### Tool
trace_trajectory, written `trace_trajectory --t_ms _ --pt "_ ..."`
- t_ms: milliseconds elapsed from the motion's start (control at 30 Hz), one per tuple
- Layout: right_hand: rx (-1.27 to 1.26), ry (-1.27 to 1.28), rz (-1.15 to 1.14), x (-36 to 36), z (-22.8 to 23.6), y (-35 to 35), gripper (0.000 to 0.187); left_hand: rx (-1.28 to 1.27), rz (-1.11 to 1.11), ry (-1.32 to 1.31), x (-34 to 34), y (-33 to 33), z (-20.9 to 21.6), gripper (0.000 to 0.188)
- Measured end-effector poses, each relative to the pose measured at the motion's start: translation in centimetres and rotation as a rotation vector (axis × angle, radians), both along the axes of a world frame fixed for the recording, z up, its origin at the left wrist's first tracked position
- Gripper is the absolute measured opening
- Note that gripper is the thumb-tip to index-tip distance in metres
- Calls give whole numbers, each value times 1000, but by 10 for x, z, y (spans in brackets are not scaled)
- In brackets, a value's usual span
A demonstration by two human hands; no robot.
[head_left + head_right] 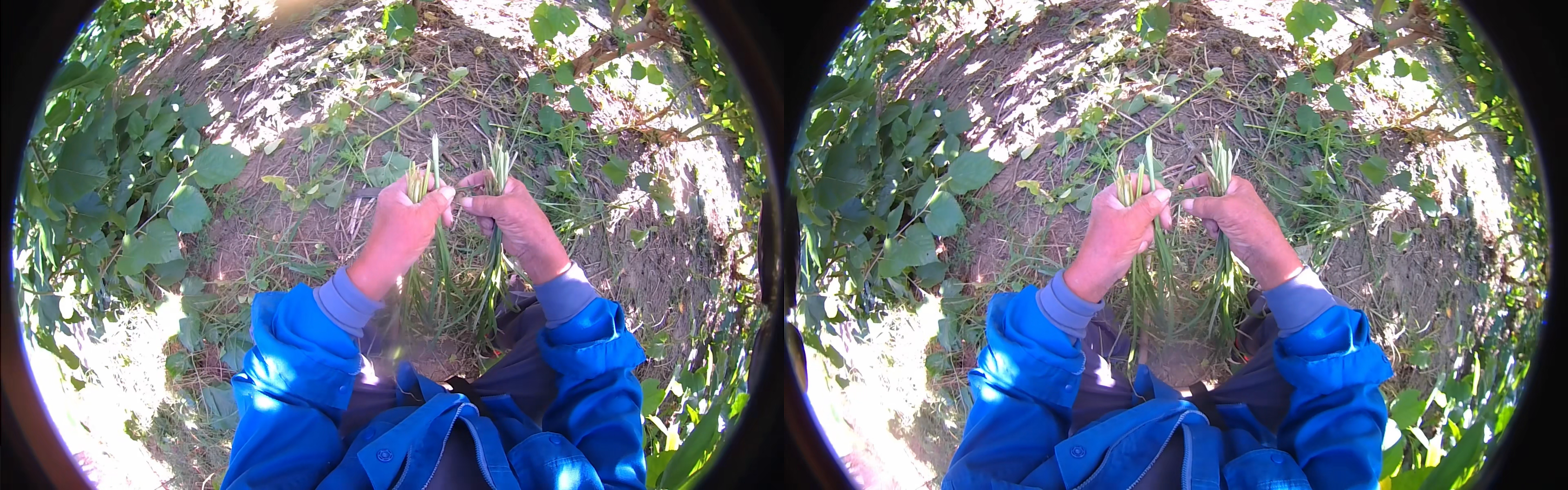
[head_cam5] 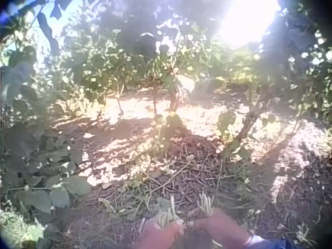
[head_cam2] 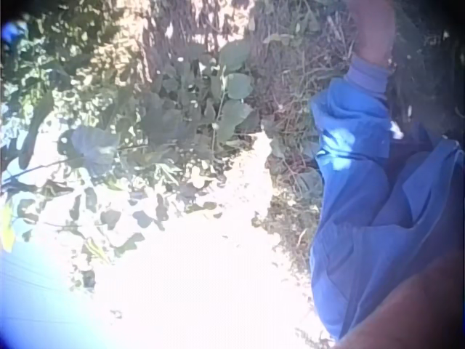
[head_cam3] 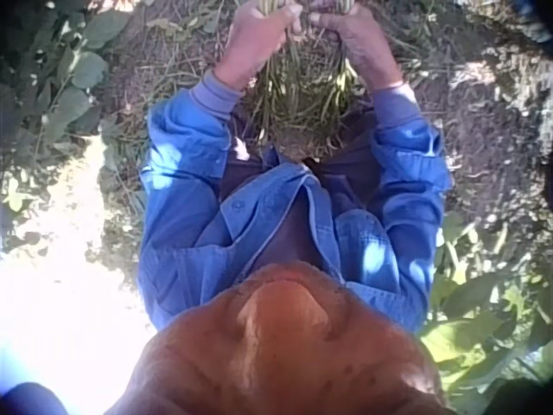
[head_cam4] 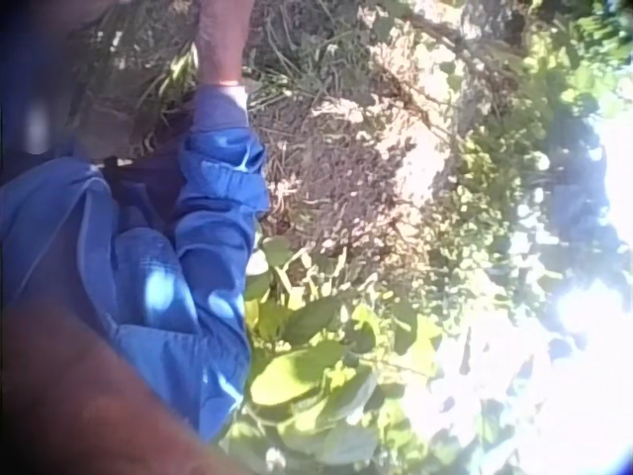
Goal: The person sits on the ground in a vineyard and gathers long grass blades into a bundle. They repeatedly align, fold, and twist the grass with both hands to form a tight bunch.
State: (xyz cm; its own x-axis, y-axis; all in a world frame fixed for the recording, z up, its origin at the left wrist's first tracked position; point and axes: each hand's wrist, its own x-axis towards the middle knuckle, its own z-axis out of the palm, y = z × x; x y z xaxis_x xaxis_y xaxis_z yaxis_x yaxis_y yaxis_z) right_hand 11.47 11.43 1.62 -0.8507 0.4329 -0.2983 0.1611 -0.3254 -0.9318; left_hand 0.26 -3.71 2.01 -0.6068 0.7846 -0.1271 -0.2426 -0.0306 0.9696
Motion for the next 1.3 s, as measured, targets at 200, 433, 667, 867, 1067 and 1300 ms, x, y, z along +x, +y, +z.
trace_trajectory --t_ms 200,433,667,867,1067,1300 --pt "-3 -7 59 -2 0 -5 28 27 17 -53 0 0 3 11" --pt "6 -33 155 -3 0 -15 20 13 0 -88 1 2 6 12" --pt "-44 -16 268 -2 -3 -19 14 -8 6 -86 3 4 6 14" --pt "-72 -32 308 0 -5 -19 13 -65 -19 -69 2 7 -2 13" --pt "-149 2 269 -2 3 -19 17 -11 58 -114 -6 1 3 12" --pt "-250 29 122 1 2 -17 26 -57 140 -136 -17 -2 5 10"
